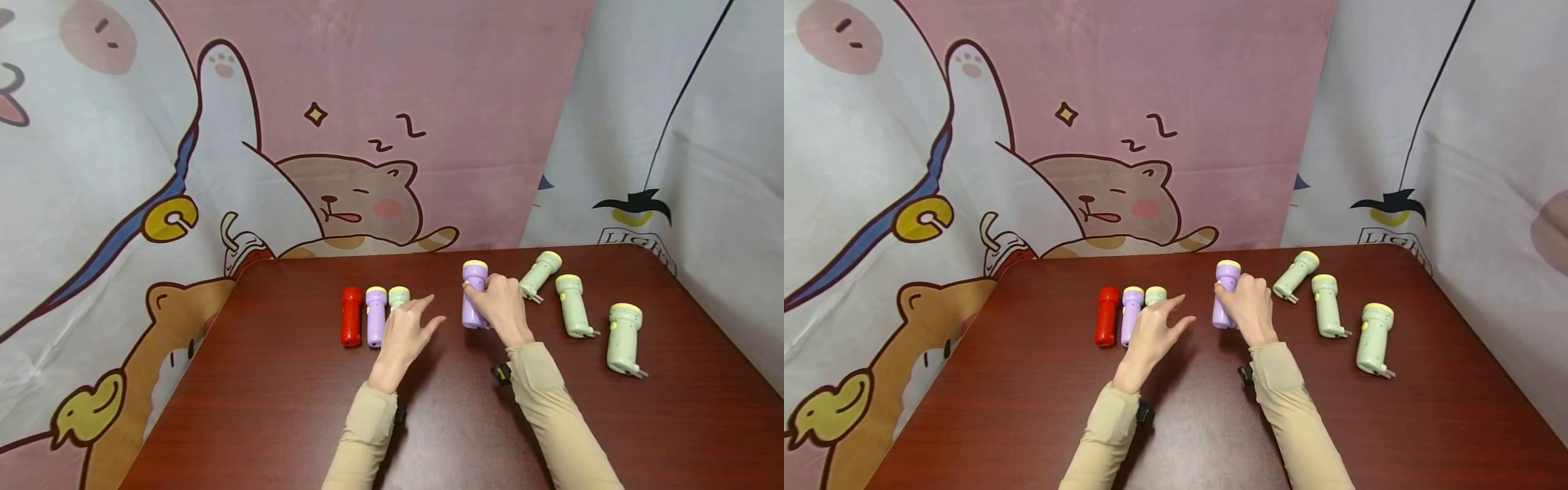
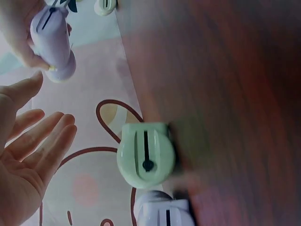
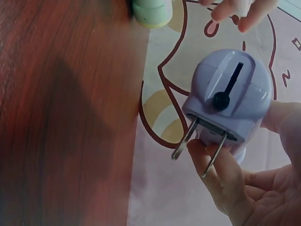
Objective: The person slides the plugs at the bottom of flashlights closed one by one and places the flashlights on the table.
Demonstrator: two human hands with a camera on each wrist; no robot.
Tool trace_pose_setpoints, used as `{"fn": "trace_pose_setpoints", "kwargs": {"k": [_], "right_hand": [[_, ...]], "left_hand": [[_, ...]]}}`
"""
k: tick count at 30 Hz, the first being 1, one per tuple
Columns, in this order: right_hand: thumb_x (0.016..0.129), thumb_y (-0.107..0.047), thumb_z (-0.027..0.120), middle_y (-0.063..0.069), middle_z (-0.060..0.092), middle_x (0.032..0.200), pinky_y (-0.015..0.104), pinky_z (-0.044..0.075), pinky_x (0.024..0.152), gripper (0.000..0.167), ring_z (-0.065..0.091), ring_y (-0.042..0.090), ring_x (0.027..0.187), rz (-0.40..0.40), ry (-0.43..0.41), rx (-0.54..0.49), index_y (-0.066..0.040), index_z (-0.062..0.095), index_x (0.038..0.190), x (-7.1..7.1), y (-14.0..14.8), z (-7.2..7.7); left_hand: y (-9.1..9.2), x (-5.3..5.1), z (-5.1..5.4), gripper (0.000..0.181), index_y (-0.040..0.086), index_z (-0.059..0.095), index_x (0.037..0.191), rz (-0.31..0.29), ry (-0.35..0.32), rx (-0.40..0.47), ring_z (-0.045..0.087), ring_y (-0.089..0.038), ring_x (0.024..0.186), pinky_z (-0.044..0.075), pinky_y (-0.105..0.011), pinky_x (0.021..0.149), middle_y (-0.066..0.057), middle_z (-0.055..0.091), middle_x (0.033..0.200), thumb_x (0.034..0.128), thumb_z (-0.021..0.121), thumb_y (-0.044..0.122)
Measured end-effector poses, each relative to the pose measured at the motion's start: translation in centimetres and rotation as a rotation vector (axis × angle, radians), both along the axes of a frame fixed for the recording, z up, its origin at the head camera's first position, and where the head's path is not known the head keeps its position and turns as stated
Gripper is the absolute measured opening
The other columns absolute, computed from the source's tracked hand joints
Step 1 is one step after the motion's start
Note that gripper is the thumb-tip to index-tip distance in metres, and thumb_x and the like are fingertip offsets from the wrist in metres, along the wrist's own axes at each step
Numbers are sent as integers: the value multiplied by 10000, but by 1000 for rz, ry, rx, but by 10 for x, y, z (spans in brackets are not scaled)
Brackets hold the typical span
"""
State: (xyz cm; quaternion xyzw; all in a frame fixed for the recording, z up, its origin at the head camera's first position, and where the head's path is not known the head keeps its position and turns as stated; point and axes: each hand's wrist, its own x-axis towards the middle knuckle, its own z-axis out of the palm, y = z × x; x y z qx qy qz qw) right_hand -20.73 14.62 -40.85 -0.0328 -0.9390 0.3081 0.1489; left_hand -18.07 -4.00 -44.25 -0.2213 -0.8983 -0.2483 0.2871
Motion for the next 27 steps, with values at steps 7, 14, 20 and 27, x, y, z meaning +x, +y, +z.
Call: {"fn": "trace_pose_setpoints", "kwargs": {"k": [7,14,20,27], "right_hand": [[825,-387,640,85,539,569,278,347,439,411,488,197,541,0,-19,3,-31,563,634,0,-6,-1],[823,-385,641,82,528,572,288,352,446,406,485,201,545,5,-17,4,-33,562,637,0,-10,-1],[815,-399,653,82,526,585,292,356,444,403,511,216,530,-7,-27,-1,-47,556,643,2,-15,-1],[803,-398,654,88,528,570,316,360,437,401,534,250,515,5,-11,6,-58,549,617,4,-19,-2]], "left_hand": [[9,3,-2,467,85,682,1144,-28,-7,-42,707,-176,927,548,-290,796,-76,737,1006,754,786,320],[17,6,-3,537,60,654,1181,-43,-44,-103,699,-180,941,546,-290,793,-79,727,1042,762,768,377],[24,8,-3,582,49,647,1186,-27,-53,-168,703,-190,916,549,-297,750,-78,724,1054,760,755,431],[29,11,-1,574,81,644,1174,-5,-34,-209,692,-182,762,526,-287,611,-65,723,885,750,757,452]]}}
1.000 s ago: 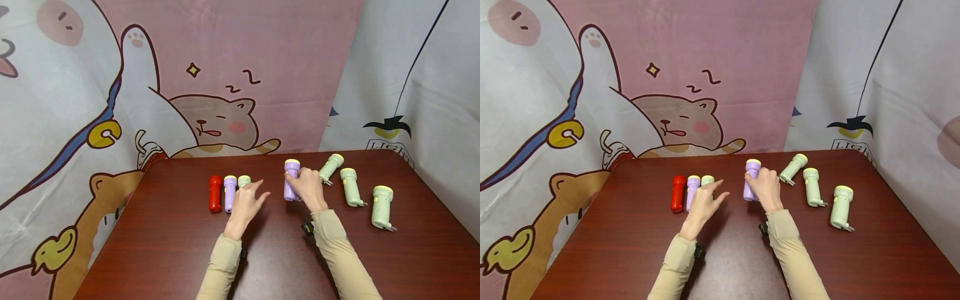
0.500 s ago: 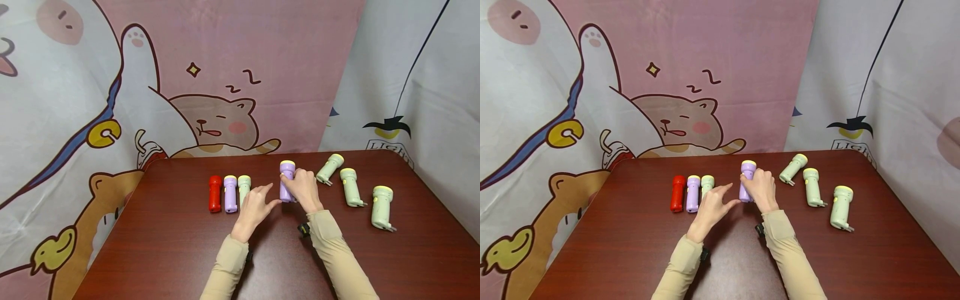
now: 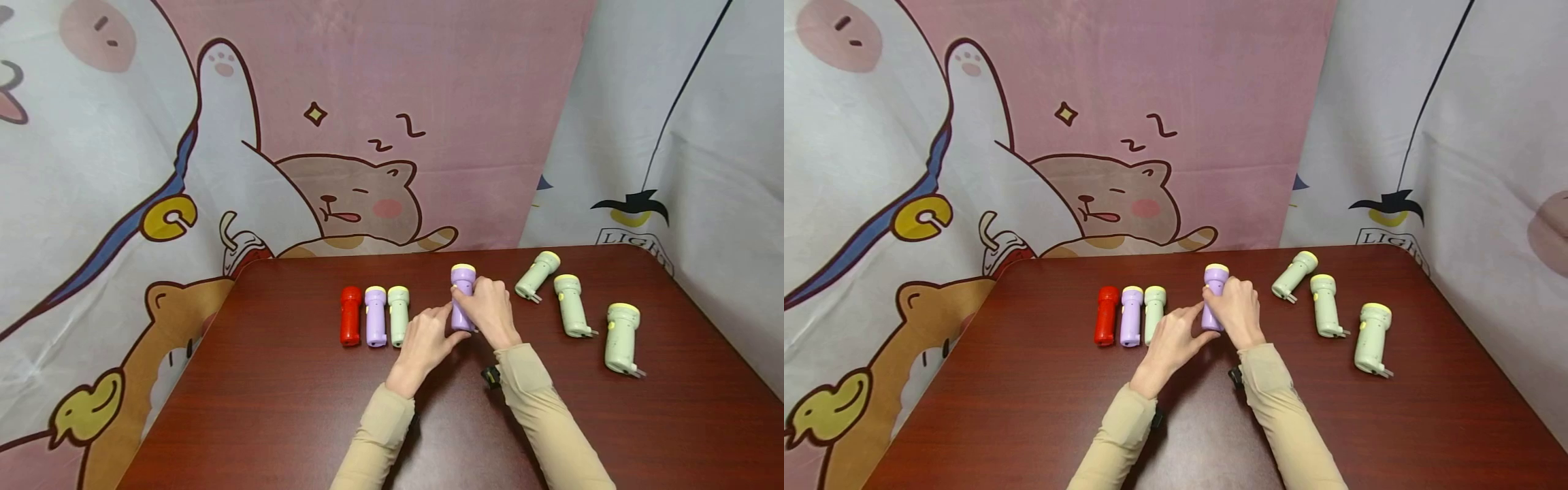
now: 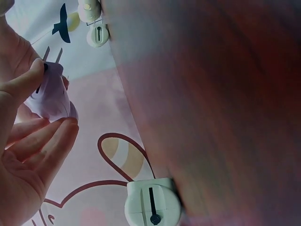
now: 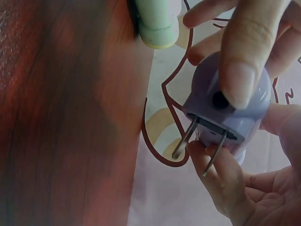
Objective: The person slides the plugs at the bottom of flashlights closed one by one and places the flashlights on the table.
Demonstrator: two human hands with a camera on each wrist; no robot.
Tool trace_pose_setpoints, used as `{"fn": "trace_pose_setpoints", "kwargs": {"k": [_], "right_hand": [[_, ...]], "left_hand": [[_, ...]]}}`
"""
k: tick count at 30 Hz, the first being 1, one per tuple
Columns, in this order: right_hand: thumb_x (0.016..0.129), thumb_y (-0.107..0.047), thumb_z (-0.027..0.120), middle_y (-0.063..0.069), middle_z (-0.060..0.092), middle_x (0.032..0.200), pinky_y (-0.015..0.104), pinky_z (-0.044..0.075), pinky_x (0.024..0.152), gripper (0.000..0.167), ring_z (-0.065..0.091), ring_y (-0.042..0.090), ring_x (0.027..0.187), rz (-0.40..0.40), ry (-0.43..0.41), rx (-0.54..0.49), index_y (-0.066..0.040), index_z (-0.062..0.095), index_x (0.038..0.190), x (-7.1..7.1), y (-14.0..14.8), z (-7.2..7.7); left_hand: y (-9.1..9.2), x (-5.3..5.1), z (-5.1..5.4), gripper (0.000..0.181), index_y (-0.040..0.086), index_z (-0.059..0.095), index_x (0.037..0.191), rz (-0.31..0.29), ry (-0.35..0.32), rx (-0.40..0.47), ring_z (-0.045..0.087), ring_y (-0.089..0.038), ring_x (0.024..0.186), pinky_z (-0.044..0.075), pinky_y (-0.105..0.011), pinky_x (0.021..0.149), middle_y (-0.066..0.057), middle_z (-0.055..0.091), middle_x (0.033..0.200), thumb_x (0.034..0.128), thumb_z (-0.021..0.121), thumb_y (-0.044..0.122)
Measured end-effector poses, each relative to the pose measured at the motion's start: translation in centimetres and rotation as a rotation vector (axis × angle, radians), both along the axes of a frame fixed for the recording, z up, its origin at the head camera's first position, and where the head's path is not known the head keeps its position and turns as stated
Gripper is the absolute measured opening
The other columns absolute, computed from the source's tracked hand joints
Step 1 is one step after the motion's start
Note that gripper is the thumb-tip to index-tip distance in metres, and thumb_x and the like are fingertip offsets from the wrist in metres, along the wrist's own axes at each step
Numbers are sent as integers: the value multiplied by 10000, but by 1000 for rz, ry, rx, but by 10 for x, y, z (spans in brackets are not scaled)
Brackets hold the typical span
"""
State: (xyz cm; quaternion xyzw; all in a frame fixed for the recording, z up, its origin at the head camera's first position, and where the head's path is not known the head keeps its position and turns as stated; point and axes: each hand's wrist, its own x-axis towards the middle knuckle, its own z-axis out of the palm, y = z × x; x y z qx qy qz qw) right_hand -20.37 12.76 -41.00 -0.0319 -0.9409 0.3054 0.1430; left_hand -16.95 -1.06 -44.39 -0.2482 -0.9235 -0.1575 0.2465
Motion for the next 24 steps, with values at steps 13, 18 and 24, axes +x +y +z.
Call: {"fn": "trace_pose_setpoints", "kwargs": {"k": [13,18,24], "right_hand": [[811,-388,669,145,587,632,369,421,467,400,582,289,549,19,-1,0,-11,597,700,1,-4,-3],[812,-384,672,148,584,631,374,421,462,400,580,293,544,15,7,2,-4,600,708,1,-5,-3],[810,-383,674,149,585,634,376,425,468,401,583,297,550,16,0,-6,-1,604,714,1,-6,-2]], "left_hand": [[1,1,0,657,52,600,1222,7,19,-43,671,-172,711,515,-273,590,-49,703,821,733,765,458],[2,0,0,672,40,599,1224,0,34,-45,670,-174,695,513,-274,578,-52,711,829,712,789,432],[2,0,0,670,41,597,1227,3,37,-57,667,-171,687,513,-275,577,-47,711,820,712,794,421]]}}
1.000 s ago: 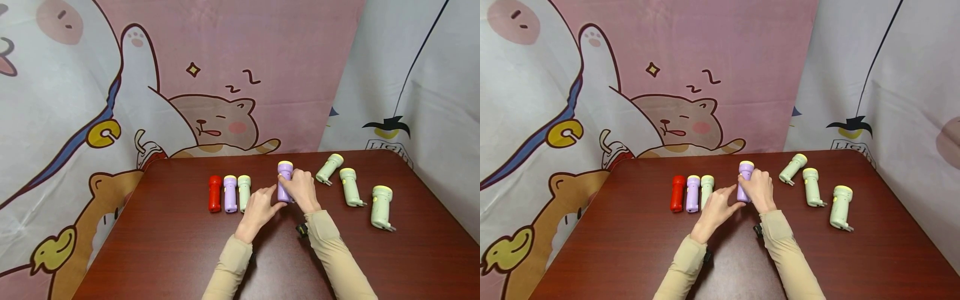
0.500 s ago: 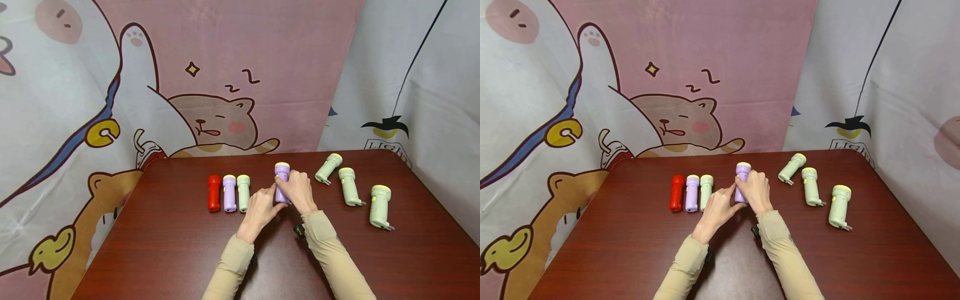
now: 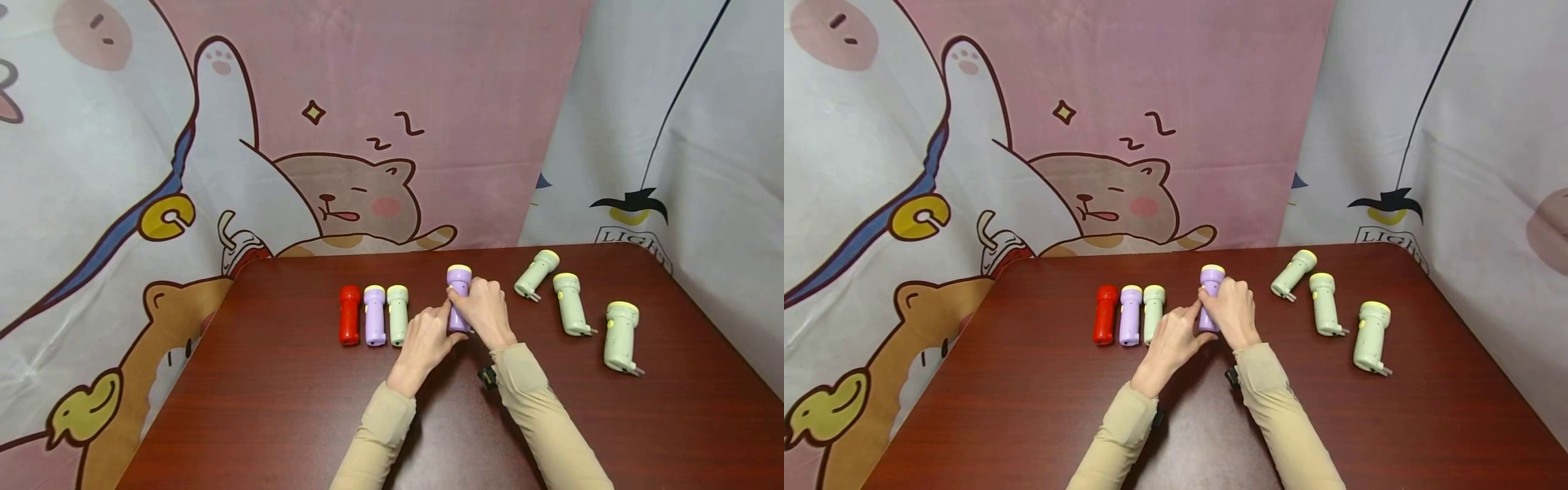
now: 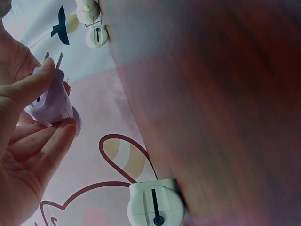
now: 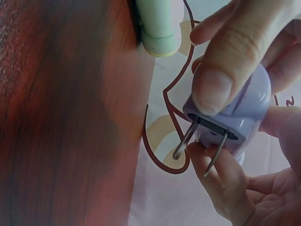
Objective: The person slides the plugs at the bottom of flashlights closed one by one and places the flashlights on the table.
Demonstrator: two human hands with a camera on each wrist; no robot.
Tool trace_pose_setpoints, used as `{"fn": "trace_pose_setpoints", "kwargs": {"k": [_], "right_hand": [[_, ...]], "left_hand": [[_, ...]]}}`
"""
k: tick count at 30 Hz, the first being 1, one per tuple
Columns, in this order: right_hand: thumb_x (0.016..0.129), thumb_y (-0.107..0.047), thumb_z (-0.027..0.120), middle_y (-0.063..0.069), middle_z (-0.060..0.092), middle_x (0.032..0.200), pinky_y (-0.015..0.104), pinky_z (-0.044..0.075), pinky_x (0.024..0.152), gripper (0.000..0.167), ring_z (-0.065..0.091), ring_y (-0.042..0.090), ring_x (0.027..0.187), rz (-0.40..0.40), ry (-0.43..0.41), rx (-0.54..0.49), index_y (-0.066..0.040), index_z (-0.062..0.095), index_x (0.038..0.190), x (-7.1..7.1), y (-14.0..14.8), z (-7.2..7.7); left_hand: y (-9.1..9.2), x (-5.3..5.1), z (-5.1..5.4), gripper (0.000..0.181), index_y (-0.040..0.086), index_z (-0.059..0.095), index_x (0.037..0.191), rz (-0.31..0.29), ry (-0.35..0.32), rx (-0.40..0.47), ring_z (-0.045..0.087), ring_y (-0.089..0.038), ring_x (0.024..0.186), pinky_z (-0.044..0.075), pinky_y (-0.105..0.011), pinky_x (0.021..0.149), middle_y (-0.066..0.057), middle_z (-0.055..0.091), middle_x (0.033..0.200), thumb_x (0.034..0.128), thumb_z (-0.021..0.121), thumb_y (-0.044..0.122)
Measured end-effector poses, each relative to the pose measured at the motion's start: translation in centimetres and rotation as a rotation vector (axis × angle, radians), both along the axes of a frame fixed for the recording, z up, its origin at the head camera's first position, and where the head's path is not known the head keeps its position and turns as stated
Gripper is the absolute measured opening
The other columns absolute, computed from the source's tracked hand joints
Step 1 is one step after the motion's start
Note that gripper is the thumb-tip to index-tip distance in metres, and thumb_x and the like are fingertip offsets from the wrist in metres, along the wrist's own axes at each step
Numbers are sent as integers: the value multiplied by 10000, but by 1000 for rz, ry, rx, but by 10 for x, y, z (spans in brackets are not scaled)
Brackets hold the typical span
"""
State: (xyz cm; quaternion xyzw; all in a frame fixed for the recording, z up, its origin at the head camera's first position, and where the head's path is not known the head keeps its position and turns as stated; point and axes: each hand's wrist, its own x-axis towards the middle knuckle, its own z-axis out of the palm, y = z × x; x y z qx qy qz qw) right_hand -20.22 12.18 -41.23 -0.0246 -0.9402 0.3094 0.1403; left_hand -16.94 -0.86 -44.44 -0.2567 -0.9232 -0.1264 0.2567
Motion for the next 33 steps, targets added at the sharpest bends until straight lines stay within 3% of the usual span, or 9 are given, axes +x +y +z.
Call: {"fn": "trace_pose_setpoints", "kwargs": {"k": [33], "right_hand": [[807,-363,673,175,608,658,370,441,470,406,604,302,555,9,10,-12,36,618,751,-1,-3,1]], "left_hand": [[0,0,1,639,14,596,1227,-9,2,26,666,-172,646,508,-273,565,-52,705,767,727,807,350]]}}
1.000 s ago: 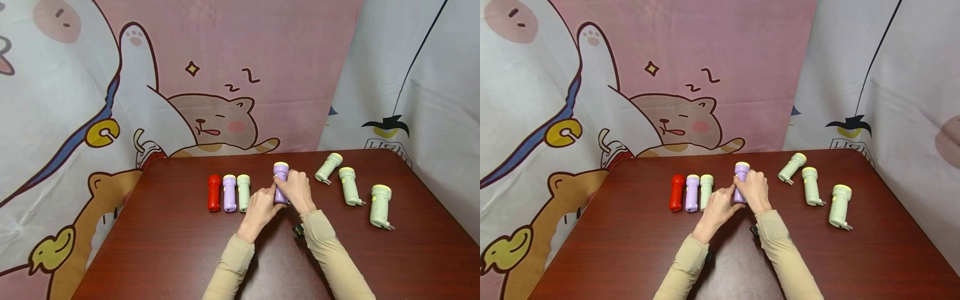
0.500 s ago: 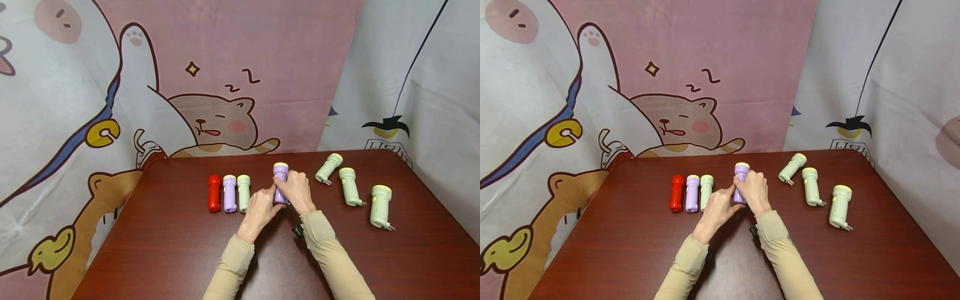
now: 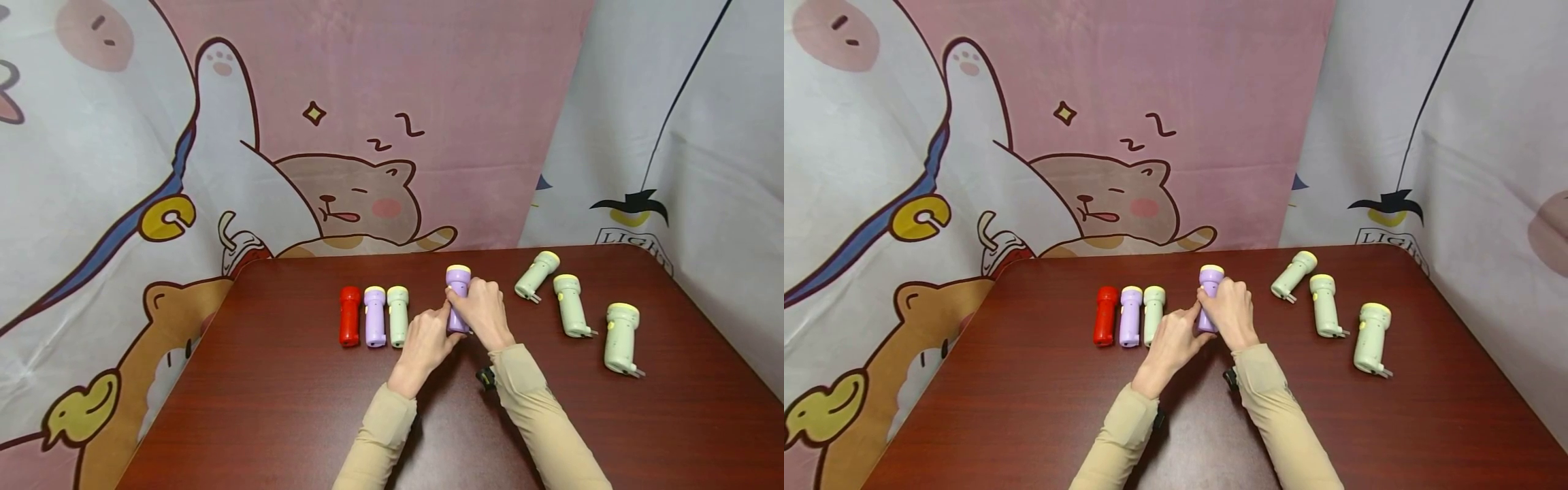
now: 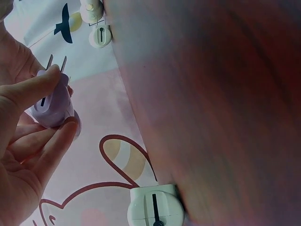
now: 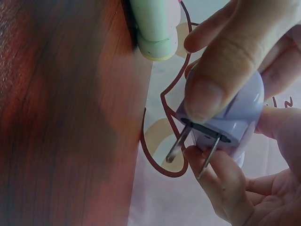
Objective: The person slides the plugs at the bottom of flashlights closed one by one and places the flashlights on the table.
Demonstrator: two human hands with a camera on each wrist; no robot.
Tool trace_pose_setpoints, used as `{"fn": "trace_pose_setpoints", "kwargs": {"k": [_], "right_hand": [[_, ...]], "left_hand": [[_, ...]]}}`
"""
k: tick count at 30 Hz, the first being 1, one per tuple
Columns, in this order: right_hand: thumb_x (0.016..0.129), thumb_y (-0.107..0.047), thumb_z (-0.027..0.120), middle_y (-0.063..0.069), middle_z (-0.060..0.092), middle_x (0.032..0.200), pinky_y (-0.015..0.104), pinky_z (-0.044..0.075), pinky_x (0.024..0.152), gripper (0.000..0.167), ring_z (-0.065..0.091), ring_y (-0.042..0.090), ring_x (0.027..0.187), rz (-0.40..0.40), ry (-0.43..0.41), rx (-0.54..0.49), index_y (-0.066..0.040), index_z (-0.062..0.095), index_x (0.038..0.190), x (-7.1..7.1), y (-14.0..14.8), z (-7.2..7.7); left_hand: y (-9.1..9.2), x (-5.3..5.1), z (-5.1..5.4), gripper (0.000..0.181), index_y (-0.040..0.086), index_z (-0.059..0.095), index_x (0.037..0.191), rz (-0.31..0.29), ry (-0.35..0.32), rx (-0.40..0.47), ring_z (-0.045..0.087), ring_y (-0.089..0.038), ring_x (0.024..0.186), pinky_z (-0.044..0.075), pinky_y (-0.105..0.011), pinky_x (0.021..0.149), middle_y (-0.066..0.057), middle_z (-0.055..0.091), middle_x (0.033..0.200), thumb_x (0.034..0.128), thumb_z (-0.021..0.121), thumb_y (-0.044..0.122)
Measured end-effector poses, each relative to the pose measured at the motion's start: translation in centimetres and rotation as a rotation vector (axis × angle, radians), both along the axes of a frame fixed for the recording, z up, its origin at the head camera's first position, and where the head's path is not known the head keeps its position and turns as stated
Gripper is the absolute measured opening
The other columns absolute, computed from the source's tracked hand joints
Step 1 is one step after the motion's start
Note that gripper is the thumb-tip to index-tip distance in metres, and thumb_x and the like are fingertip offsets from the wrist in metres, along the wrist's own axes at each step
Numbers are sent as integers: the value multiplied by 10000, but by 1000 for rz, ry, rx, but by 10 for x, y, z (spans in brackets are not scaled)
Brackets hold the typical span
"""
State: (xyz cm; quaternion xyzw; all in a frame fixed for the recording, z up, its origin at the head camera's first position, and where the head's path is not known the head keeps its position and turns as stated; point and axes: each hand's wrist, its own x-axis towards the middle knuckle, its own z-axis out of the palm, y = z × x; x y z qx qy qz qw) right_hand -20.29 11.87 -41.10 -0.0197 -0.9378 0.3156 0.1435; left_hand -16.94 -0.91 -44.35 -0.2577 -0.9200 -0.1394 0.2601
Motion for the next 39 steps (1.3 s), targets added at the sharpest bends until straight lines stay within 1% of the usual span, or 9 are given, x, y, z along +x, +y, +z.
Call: {"fn": "trace_pose_setpoints", "kwargs": {"k": [6,13,18,32,39], "right_hand": [[799,-356,674,167,607,657,360,444,472,394,600,295,554,-5,-11,-7,30,616,743,0,-2,1],[805,-354,671,175,612,667,349,442,462,405,600,279,547,-3,-17,-17,46,622,767,0,-3,1],[805,-357,670,169,604,656,347,441,462,406,595,276,543,0,-15,-16,43,622,756,0,-4,1],[801,-352,674,172,609,656,350,444,456,403,597,277,538,0,-16,-27,47,625,761,0,-4,1],[802,-346,680,181,615,665,349,451,459,405,600,278,543,0,-15,-26,55,629,775,0,-4,0]], "left_hand": [[-2,0,1,635,5,603,1218,0,5,-3,654,-163,620,501,-270,556,-46,693,730,723,811,343],[-3,0,0,630,6,587,1236,-12,-3,5,664,-161,624,508,-272,563,-42,693,726,736,806,321],[-3,1,-1,625,5,581,1238,-16,-4,6,666,-164,621,503,-269,550,-41,687,714,738,806,305],[-4,0,-1,603,-6,589,1219,-25,-17,8,665,-175,616,498,-270,540,-56,689,723,731,811,268],[-4,1,-1,582,-11,594,1212,-25,-24,-6,673,-180,640,507,-275,557,-57,700,760,745,802,268]]}}
